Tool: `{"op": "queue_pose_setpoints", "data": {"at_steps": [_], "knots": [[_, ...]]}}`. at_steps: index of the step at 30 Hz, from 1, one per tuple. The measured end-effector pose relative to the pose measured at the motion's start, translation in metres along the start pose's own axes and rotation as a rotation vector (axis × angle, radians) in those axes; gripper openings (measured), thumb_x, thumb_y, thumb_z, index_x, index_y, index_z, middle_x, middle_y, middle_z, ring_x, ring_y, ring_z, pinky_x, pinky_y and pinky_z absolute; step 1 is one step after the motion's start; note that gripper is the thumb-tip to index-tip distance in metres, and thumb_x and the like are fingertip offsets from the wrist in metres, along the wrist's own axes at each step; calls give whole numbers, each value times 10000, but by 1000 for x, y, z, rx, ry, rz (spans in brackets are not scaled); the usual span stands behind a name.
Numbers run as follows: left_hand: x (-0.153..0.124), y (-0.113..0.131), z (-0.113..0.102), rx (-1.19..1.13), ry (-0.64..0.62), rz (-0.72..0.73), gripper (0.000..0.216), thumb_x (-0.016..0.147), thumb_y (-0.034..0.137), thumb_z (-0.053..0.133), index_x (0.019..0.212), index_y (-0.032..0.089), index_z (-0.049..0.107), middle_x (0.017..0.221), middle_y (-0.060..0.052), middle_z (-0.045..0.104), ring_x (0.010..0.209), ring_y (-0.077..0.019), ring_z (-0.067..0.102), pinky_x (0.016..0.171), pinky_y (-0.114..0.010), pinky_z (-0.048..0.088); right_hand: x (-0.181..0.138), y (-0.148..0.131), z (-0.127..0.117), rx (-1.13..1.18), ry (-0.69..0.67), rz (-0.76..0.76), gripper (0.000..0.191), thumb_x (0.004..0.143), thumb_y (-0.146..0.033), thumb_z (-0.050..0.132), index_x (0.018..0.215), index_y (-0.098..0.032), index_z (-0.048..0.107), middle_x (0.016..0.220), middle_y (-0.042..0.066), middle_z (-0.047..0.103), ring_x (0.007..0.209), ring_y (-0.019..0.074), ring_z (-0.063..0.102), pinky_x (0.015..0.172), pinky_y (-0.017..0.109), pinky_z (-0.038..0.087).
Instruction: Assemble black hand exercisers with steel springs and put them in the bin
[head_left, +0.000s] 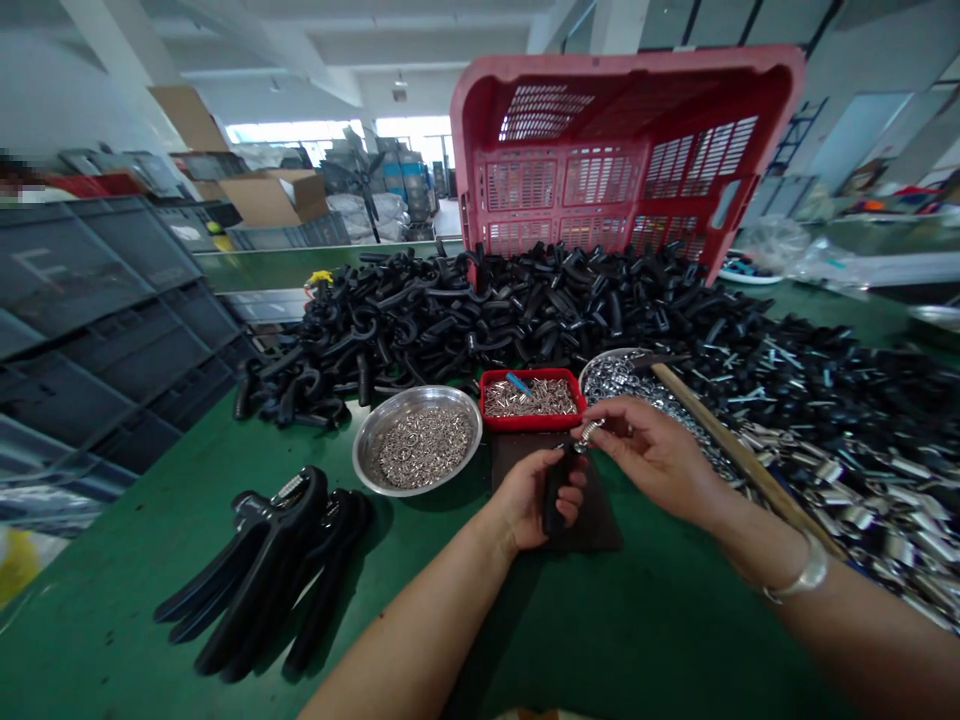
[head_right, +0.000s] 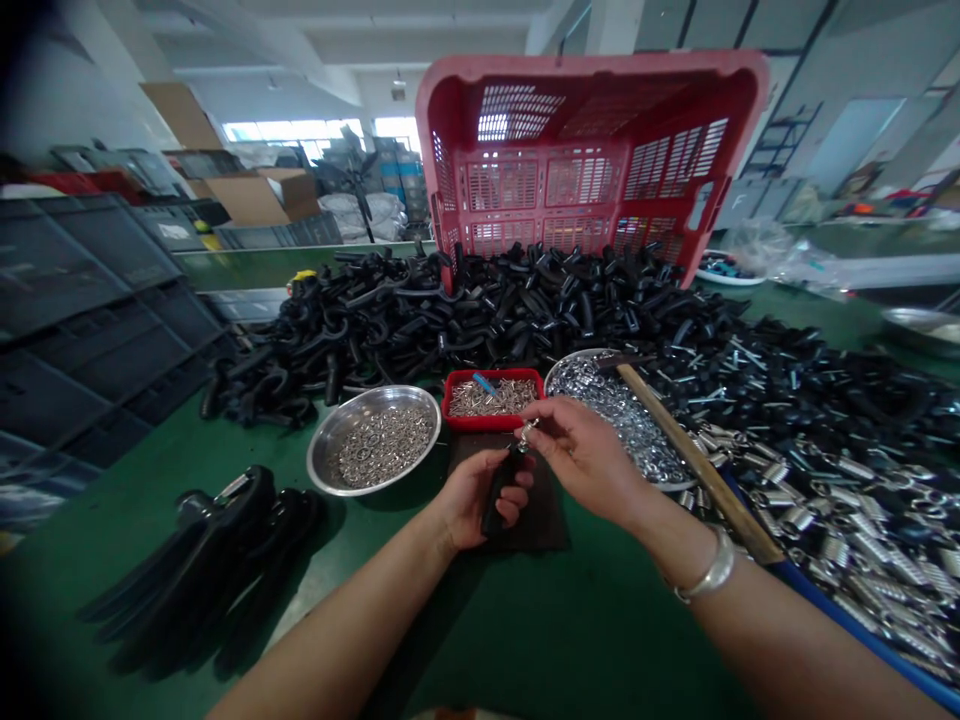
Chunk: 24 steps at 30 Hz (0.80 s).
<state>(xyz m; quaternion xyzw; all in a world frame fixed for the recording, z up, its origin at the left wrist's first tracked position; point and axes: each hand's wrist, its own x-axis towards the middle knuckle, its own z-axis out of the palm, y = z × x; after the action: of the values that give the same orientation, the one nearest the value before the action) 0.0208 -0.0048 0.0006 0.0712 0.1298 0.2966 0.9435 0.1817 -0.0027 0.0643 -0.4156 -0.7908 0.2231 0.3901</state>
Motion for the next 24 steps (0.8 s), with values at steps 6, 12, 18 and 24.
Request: {"op": "queue_pose_setpoints", "data": {"at_steps": [6, 12, 18, 24], "knots": [[1, 0, -2, 17, 19, -80, 355, 806, 459, 459, 807, 107, 503, 629, 28, 373, 419, -11, 326, 331, -75, 257, 8, 2, 1, -179, -70, -137, 145, 836, -233, 475, 952, -215, 561, 942, 49, 598, 901, 163, 554, 794, 323, 456], [3, 0, -3, 182, 116, -88, 345, 793, 478, 468, 736, 138, 471, 562, 65, 312, 361, -12, 274, 299, -95, 215, 18, 4, -7, 39, -309, 24, 151, 822, -283, 484, 929, -197, 546, 845, 23, 621, 773, 140, 589, 684, 277, 488], [2, 2, -4, 181, 142, -86, 332, 800, 468, 468, 752, 140, 467, 576, 64, 334, 356, -4, 278, 299, -89, 215, 4, 6, 4, -133, -129, -121, 149, 800, -189, 495, 912, -206, 591, 940, 47, 619, 910, 164, 558, 813, 330, 442], [-3, 2, 0, 112, 17, -197, 363, 827, 468, 418, 771, 120, 503, 553, 63, 303, 352, -5, 249, 300, -89, 201, 5, 42, 8, 252, -255, 308, 254, 775, -361, 526, 933, -169, 582, 871, 36, 646, 787, 149, 611, 705, 317, 504]]}}
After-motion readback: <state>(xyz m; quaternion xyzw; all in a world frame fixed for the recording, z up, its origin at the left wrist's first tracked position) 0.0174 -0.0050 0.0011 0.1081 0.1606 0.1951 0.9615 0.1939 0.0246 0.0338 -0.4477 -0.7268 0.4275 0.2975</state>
